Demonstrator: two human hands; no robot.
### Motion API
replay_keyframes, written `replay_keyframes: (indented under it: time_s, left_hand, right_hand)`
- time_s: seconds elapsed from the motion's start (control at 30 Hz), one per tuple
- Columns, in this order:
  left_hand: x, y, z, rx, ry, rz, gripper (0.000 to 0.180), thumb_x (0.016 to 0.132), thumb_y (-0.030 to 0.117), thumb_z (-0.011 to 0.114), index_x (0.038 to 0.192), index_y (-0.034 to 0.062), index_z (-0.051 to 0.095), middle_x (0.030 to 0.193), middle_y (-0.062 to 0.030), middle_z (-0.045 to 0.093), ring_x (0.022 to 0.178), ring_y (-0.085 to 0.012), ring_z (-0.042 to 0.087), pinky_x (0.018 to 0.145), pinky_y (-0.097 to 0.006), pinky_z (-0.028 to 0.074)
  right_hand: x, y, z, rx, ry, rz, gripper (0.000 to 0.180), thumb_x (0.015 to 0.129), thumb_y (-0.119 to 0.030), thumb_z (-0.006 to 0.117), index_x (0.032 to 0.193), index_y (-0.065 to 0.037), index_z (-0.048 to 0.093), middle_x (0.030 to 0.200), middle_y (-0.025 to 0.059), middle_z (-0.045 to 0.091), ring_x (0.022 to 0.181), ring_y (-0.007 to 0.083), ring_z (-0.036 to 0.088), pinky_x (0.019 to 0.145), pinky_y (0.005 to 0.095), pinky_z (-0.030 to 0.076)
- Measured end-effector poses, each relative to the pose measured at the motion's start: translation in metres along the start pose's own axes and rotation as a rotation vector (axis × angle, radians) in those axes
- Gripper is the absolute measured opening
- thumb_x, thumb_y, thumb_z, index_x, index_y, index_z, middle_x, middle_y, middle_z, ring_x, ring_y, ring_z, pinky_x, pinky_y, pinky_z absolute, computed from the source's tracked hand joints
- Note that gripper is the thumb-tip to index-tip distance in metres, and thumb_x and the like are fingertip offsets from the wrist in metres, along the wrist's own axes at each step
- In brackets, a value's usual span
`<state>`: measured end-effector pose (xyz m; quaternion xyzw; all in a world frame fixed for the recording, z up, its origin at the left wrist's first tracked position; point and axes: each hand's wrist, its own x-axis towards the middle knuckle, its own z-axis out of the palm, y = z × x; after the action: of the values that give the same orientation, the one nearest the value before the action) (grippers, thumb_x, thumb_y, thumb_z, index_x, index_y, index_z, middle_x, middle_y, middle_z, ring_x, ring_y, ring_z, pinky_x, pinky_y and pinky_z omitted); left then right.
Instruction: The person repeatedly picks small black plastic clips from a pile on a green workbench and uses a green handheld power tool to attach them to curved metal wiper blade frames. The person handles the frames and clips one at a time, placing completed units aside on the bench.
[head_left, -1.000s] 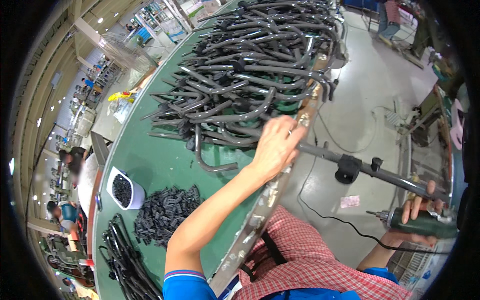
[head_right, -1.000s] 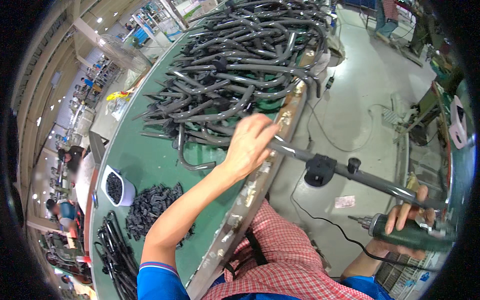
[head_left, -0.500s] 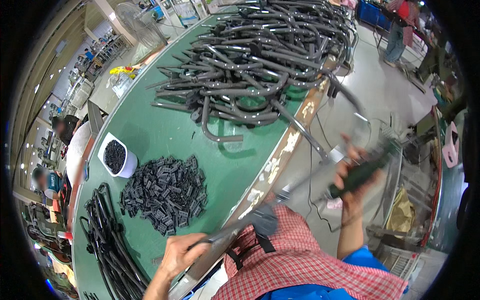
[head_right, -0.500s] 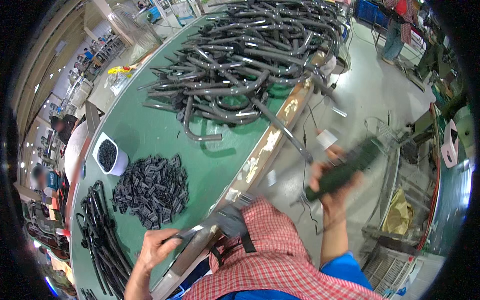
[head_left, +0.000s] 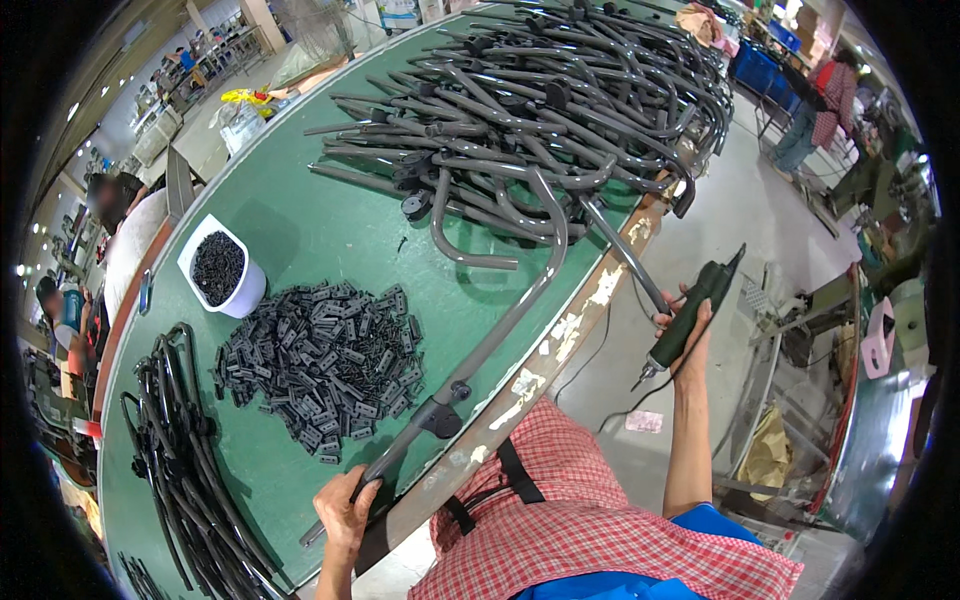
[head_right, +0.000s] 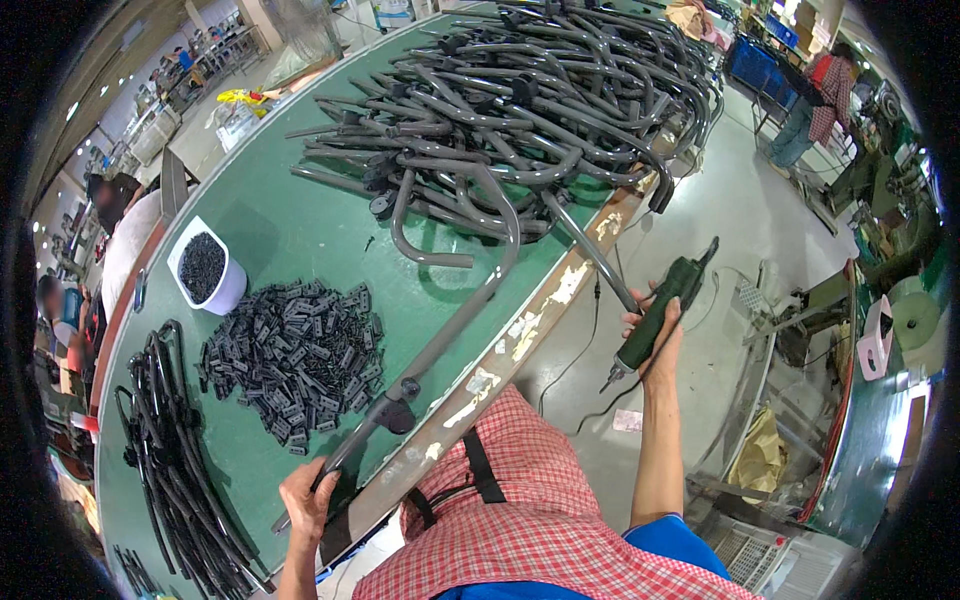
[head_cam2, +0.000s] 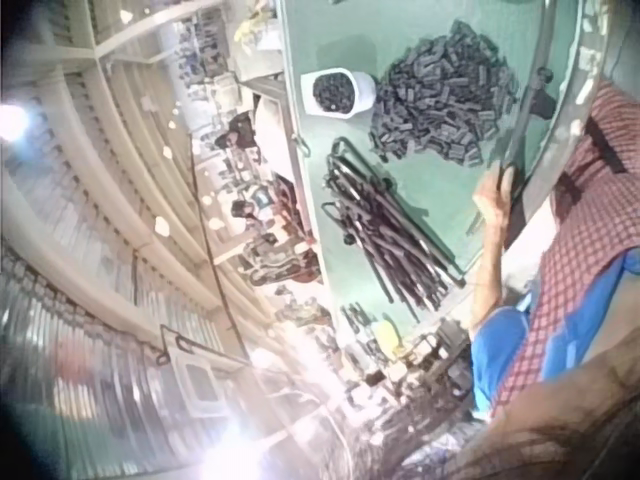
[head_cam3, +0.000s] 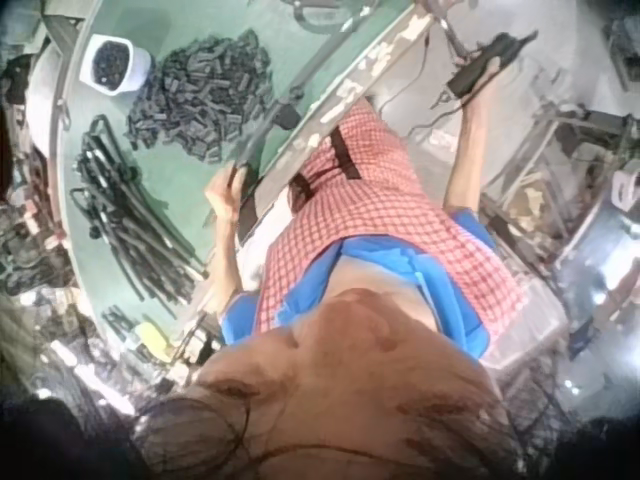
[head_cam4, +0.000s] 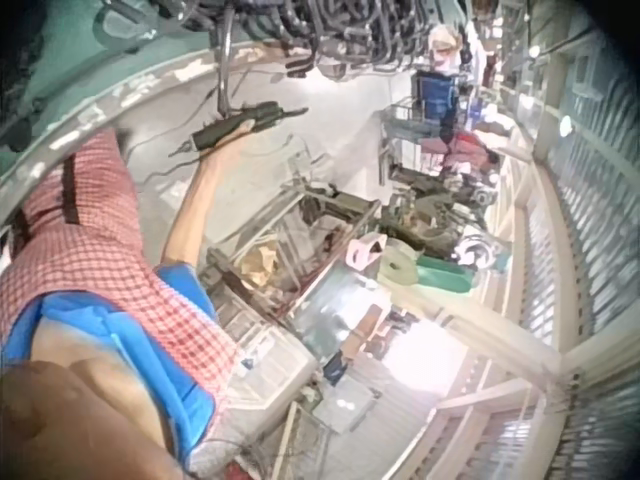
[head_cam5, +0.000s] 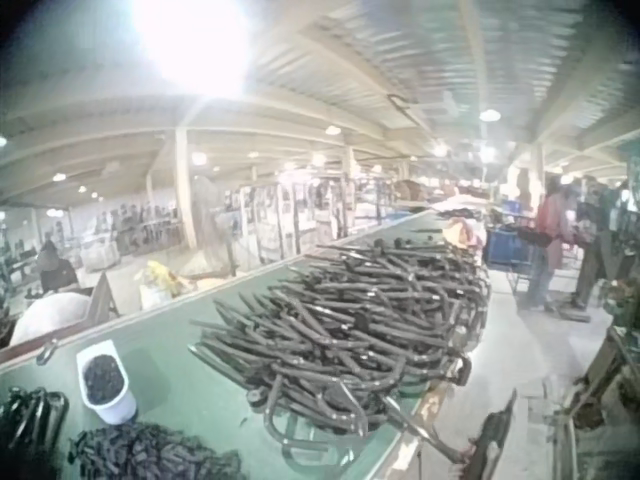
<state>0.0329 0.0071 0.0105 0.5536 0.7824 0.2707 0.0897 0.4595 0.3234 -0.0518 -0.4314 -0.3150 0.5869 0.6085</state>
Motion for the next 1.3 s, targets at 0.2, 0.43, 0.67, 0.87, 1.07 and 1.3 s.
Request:
replay_keyframes:
  time_s: [0.2, 0.43, 0.67, 0.87, 1.07, 1.3]
  left_hand:
    - [-0.015, -0.012, -0.004, -0.075, -0.003, -0.083, 0.024, 0.075, 0.018, 0.073, 0.093, 0.0034, 0.068, 0.065, -0.0134, 0.057, 0.057, -0.0290, 0.055, 0.055, -0.037, 0.043]
    - [-0.026, -0.006, -0.012, -0.030, 0.040, -0.105, 0.027, 0.075, 0.018, 0.074, 0.096, 0.0029, 0.068, 0.065, -0.0134, 0.056, 0.057, -0.0298, 0.055, 0.054, -0.038, 0.042]
    - [0.009, 0.003, 0.008, 0.025, 0.078, -0.019, 0.026, 0.074, 0.015, 0.075, 0.096, 0.0039, 0.067, 0.068, -0.0119, 0.057, 0.061, -0.0300, 0.056, 0.056, -0.038, 0.045]
    - [0.023, 0.014, 0.018, -0.019, 0.052, -0.015, 0.027, 0.073, 0.017, 0.075, 0.096, 0.0050, 0.068, 0.074, -0.0131, 0.058, 0.067, -0.0311, 0.057, 0.060, -0.039, 0.046]
    - [0.020, 0.014, 0.018, -0.077, 0.002, -0.018, 0.026, 0.075, 0.016, 0.072, 0.097, 0.0026, 0.067, 0.074, -0.0133, 0.057, 0.065, -0.0301, 0.057, 0.059, -0.038, 0.045]
    - [0.023, 0.008, 0.016, -0.075, -0.021, -0.028, 0.026, 0.076, 0.019, 0.074, 0.097, 0.0059, 0.067, 0.072, -0.0108, 0.057, 0.063, -0.0283, 0.057, 0.057, -0.037, 0.046]
  right_hand:
    - [0.058, -0.010, 0.062, -0.007, -0.133, -0.055, 0.058, 0.096, -0.046, 0.047, 0.130, 0.000, 0.043, 0.109, 0.0165, 0.062, 0.082, 0.0210, 0.066, 0.059, 0.0298, 0.054]
    - [0.120, -0.038, 0.147, -0.397, -0.152, -0.112, 0.040, 0.095, -0.039, 0.052, 0.103, -0.001, 0.060, 0.094, 0.0124, 0.068, 0.076, 0.0150, 0.066, 0.053, 0.0253, 0.050]
    - [0.070, -0.022, 0.101, 0.158, -0.346, -0.205, 0.071, 0.085, -0.062, 0.054, 0.122, -0.001, 0.051, 0.109, 0.0155, 0.060, 0.069, 0.0143, 0.055, 0.057, 0.0278, 0.046]
    - [0.016, -0.071, 0.088, 0.119, -0.291, -0.332, 0.084, 0.080, -0.070, 0.053, 0.133, -0.006, 0.043, 0.120, 0.0136, 0.057, 0.071, 0.0145, 0.055, 0.058, 0.0283, 0.047]
    - [0.029, 0.003, 0.040, 0.161, 0.024, -0.060, 0.067, 0.086, -0.066, 0.049, 0.122, -0.009, 0.049, 0.115, 0.0097, 0.058, 0.075, 0.0156, 0.057, 0.058, 0.0279, 0.049]
    - [0.099, -0.006, 0.065, 0.079, -0.279, 0.075, 0.055, 0.094, -0.056, 0.044, 0.112, -0.006, 0.056, 0.086, 0.0129, 0.066, 0.067, 0.0185, 0.062, 0.058, 0.0269, 0.052]
